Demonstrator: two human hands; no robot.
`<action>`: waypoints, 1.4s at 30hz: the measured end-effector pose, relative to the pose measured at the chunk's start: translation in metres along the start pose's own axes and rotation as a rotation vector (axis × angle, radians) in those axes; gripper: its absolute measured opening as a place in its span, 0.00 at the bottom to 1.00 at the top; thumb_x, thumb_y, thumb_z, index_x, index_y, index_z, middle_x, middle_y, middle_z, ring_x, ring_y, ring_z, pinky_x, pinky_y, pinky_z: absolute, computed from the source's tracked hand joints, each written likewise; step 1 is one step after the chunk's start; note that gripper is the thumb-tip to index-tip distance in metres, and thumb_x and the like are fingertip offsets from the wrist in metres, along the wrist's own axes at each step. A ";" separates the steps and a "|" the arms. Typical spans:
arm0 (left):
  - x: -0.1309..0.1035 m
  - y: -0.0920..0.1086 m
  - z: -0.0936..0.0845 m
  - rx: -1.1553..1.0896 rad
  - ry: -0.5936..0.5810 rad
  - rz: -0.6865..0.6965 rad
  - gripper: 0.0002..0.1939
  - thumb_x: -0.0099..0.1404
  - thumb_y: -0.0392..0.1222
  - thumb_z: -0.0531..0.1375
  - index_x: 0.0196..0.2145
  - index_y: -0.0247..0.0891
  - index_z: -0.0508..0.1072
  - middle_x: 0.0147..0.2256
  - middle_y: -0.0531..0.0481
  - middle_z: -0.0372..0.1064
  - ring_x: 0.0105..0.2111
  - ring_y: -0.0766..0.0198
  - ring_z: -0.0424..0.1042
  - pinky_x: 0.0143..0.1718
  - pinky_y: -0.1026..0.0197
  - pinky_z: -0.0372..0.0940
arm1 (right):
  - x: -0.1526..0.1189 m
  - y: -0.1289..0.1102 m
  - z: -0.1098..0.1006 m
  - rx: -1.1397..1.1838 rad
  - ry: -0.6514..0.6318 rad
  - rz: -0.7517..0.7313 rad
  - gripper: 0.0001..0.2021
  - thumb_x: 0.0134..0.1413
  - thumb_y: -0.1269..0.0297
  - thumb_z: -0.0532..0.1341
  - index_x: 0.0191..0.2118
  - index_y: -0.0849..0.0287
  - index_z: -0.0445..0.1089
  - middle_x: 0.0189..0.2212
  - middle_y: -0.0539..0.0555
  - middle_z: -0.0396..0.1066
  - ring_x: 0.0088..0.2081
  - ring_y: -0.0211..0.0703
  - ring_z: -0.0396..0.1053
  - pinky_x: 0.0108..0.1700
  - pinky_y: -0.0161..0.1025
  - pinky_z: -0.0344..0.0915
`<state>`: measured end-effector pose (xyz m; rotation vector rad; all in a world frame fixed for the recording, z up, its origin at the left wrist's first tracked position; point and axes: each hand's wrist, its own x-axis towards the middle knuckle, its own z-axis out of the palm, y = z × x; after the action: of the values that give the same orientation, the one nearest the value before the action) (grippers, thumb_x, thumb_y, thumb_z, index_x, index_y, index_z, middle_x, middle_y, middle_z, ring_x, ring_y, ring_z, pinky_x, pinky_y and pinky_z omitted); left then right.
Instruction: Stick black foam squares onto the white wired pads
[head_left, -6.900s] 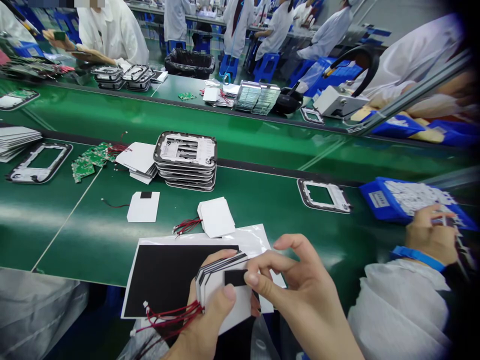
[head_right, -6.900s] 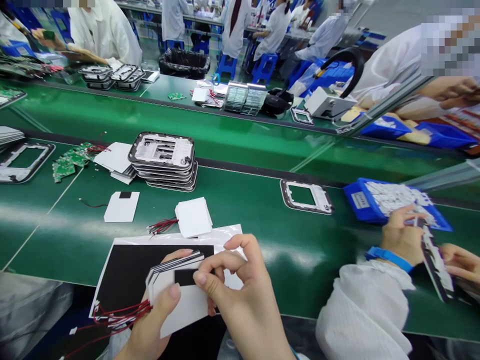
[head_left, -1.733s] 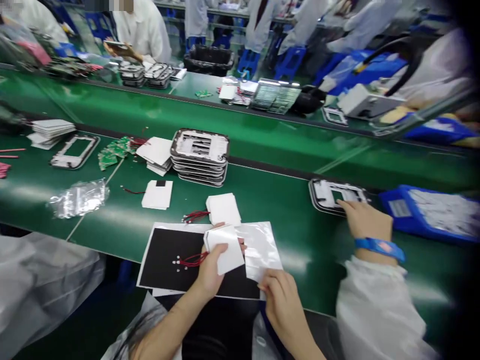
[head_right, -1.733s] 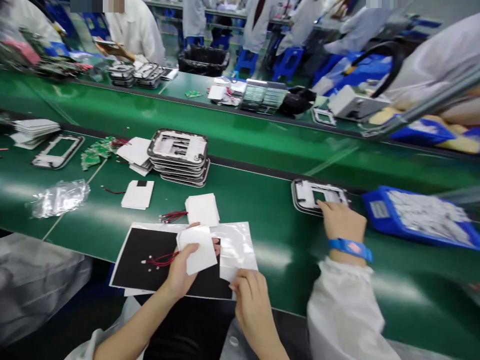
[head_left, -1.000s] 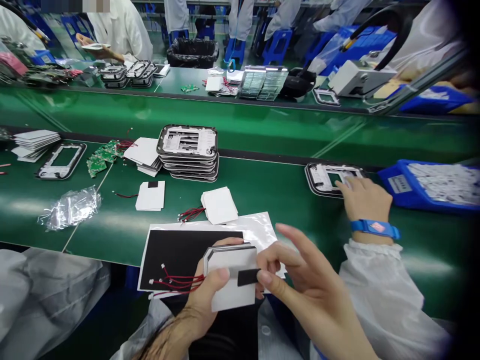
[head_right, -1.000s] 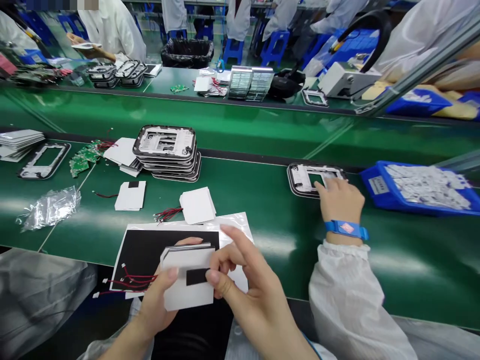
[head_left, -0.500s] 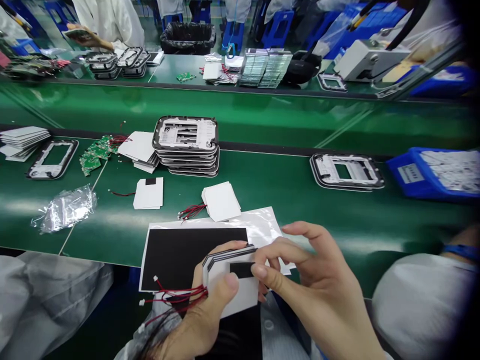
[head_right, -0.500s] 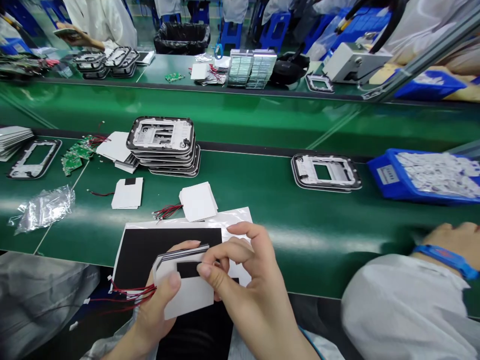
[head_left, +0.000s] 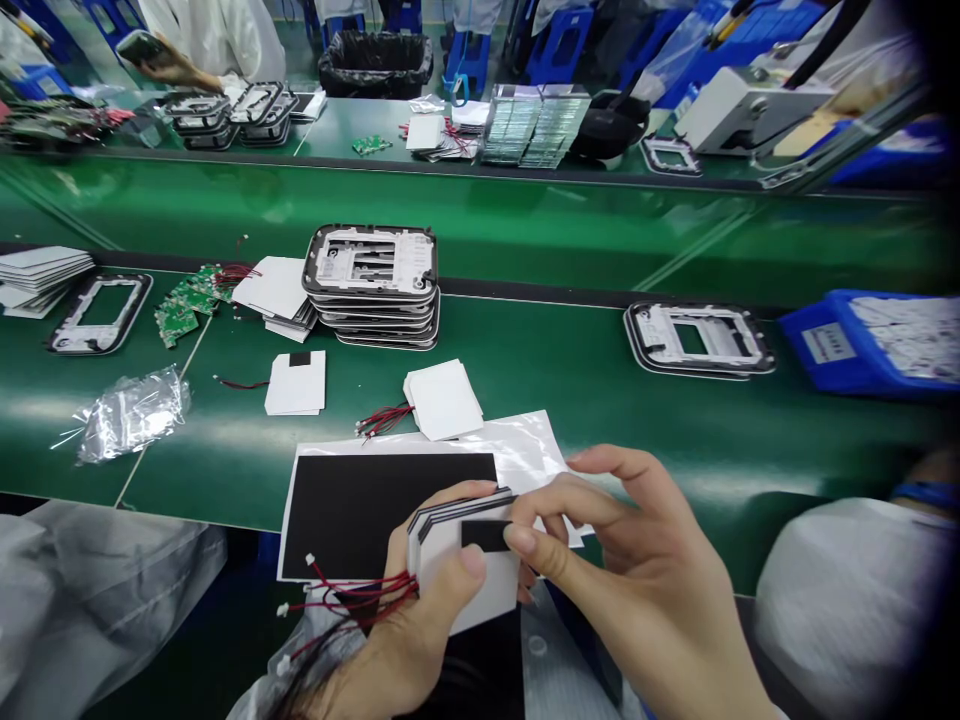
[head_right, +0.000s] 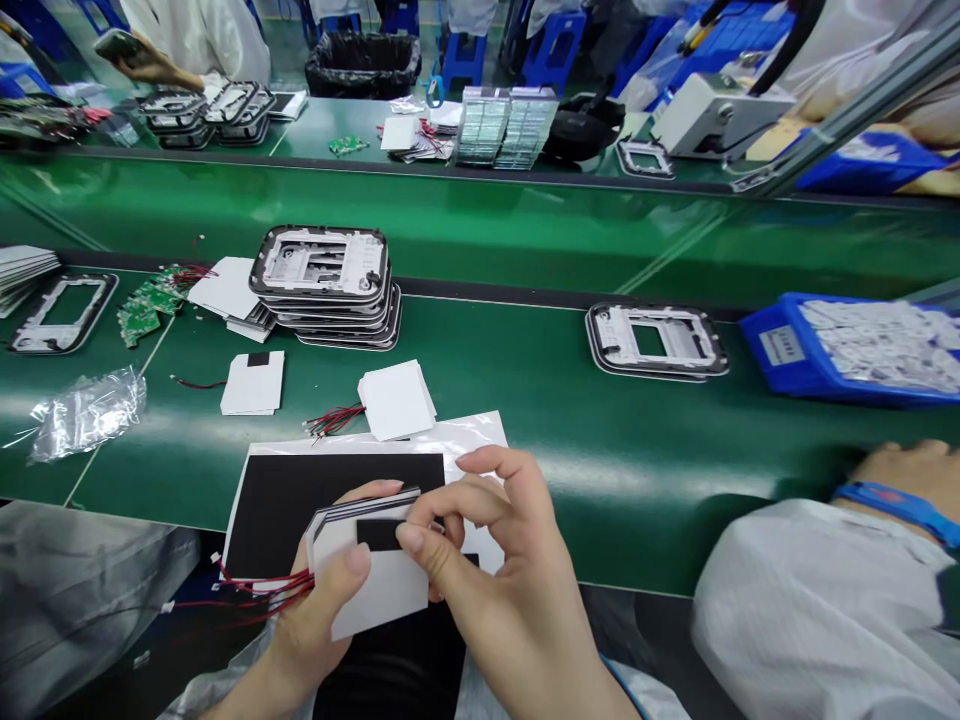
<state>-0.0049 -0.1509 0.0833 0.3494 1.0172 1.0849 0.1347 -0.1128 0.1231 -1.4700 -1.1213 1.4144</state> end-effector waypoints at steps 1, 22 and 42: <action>0.000 0.001 0.002 -0.020 0.000 -0.005 0.25 0.55 0.51 0.68 0.49 0.42 0.73 0.44 0.46 0.76 0.42 0.52 0.76 0.41 0.57 0.71 | -0.001 -0.001 0.001 0.005 0.013 0.005 0.21 0.48 0.57 0.70 0.40 0.47 0.55 0.23 0.46 0.72 0.27 0.44 0.64 0.22 0.38 0.71; -0.003 -0.002 0.006 0.047 0.136 0.003 0.24 0.55 0.54 0.68 0.47 0.44 0.75 0.45 0.47 0.75 0.38 0.57 0.76 0.40 0.59 0.70 | 0.000 0.012 0.002 -0.199 0.092 -0.270 0.18 0.52 0.63 0.68 0.39 0.47 0.55 0.25 0.44 0.74 0.24 0.41 0.68 0.27 0.40 0.68; 0.021 -0.003 -0.022 -0.016 0.141 0.104 0.35 0.54 0.44 0.69 0.58 0.41 0.65 0.45 0.43 0.76 0.43 0.49 0.76 0.44 0.52 0.72 | 0.047 0.037 0.024 -0.152 -0.243 -0.151 0.12 0.53 0.56 0.65 0.40 0.53 0.65 0.33 0.49 0.68 0.32 0.41 0.67 0.27 0.35 0.66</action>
<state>-0.0195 -0.1392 0.0593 0.3194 1.1242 1.2238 0.1125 -0.0793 0.0721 -1.3084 -1.4876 1.4555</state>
